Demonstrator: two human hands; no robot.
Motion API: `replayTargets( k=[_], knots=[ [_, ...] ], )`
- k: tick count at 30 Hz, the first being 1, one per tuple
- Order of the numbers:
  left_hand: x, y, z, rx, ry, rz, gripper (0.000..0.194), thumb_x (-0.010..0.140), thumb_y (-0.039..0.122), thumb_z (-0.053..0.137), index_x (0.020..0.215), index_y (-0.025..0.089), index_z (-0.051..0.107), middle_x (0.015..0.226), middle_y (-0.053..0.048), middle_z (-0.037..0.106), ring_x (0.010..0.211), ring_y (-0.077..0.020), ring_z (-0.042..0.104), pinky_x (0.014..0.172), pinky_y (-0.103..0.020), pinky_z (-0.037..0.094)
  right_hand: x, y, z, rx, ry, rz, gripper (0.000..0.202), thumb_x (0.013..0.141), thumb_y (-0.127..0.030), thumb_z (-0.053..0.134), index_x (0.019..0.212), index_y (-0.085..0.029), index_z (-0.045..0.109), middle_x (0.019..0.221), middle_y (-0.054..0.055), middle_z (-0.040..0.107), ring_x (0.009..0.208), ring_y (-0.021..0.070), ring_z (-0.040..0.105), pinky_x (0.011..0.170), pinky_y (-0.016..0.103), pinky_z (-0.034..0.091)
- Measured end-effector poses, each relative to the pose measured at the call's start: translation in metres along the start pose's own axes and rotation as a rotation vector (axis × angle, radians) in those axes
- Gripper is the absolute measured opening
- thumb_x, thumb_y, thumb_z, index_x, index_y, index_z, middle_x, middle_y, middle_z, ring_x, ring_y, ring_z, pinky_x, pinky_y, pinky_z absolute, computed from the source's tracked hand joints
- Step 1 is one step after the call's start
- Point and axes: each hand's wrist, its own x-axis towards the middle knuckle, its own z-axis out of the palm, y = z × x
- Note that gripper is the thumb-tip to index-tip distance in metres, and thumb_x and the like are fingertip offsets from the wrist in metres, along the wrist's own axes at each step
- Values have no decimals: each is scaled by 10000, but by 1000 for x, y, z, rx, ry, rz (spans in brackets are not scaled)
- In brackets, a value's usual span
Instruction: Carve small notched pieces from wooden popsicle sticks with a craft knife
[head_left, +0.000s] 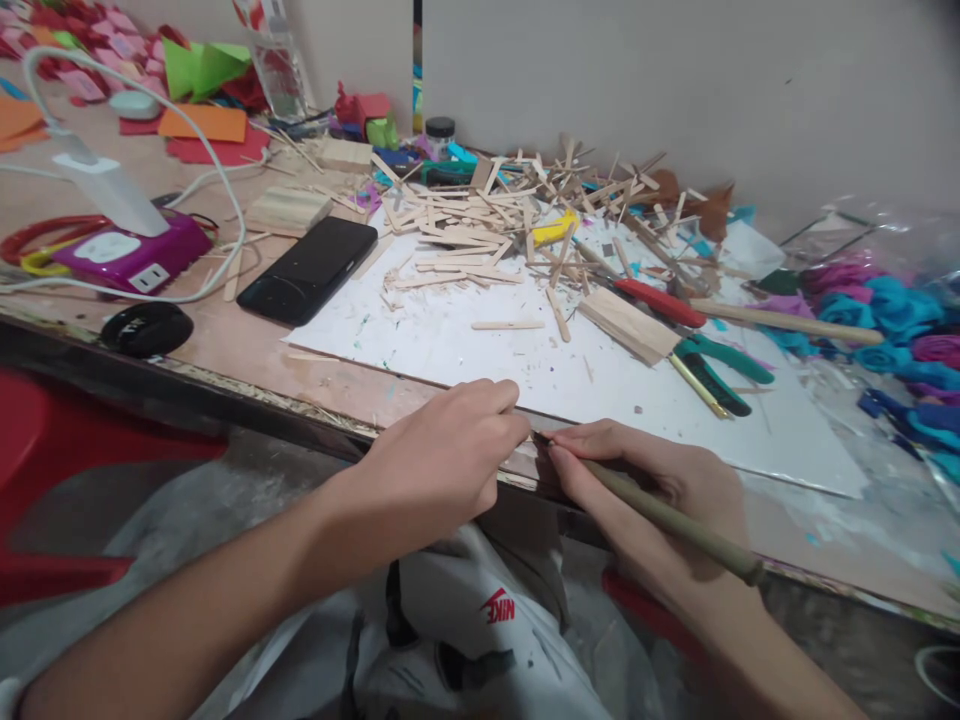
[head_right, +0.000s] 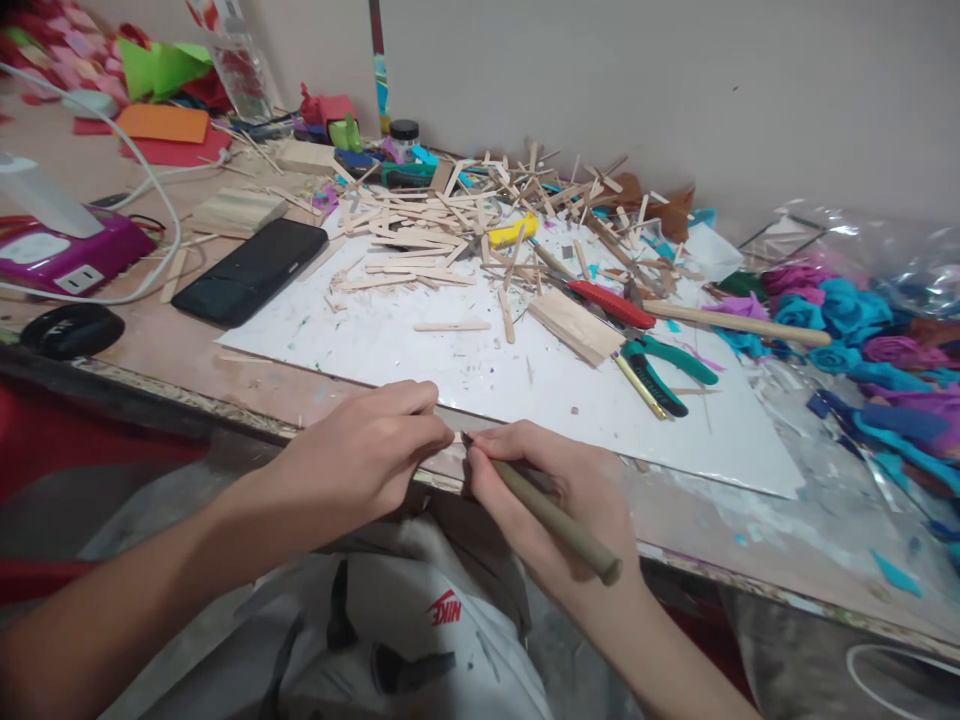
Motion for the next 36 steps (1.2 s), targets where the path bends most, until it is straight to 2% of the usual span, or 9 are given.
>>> replayTargets(
  k=[5,7,11,15,18,20,24,29,36],
  knots=[
    [2,1,-2,-10,-18,-18,269,941,0,533,967,183,730,958,-46,608,858,-204,571,739,-351,418,-2,-1,-2,18,-12,55,135,951,-440,824,904,-323,871,973,39,880,830,255,840,779,366,713],
    [3,1,-4,-18,-26,-15,284,935,-10,538,973,178,747,954,-48,620,868,-205,585,746,-350,425,-3,-3,-4,28,-3,110,153,946,-464,832,916,-324,884,984,49,882,831,268,845,743,375,720],
    [5,0,-8,-36,-19,1,299,989,-5,535,974,164,782,935,-44,619,839,-189,581,734,-347,416,5,-5,-18,57,26,239,199,916,-496,871,986,-315,909,1005,57,888,806,254,854,651,314,708],
    [4,-3,-8,-43,-8,24,283,1026,18,552,931,171,770,932,-29,608,802,-168,542,706,-343,390,27,-1,-34,98,-150,275,305,771,-508,981,990,-302,928,1030,72,889,874,284,869,686,307,729],
    [2,-6,-6,-52,-1,17,292,1031,10,541,904,177,744,958,-22,616,831,-161,546,723,-336,391,41,6,-39,122,-287,311,336,729,-507,1012,980,-298,933,1001,71,888,843,279,867,661,282,716],
    [1,-7,-5,-65,2,12,301,1032,4,532,891,181,730,965,-17,620,860,-159,554,742,-334,394,45,10,-39,143,-324,333,340,714,-502,1020,971,-297,935,992,67,888,861,276,871,692,268,718],
    [-1,-10,-6,-103,0,9,307,1066,31,528,933,198,749,1019,-11,663,925,-153,578,804,-326,416,45,13,-36,175,-300,357,325,694,-485,1031,952,-313,934,1021,55,890,951,276,877,809,274,734],
    [-1,-11,-7,-65,33,23,310,1109,102,515,1013,215,787,1033,-28,709,939,-176,604,801,-345,435,45,16,-34,206,-300,371,327,675,-475,1044,935,-311,932,1019,54,889,922,284,878,786,292,743],
    [2,-6,-8,-8,7,6,343,1091,92,482,920,208,755,1013,-38,717,923,-184,604,770,-345,445,46,16,-33,179,-303,366,328,684,-488,1040,938,-311,933,1015,47,888,904,289,879,699,257,729]
  ],
)
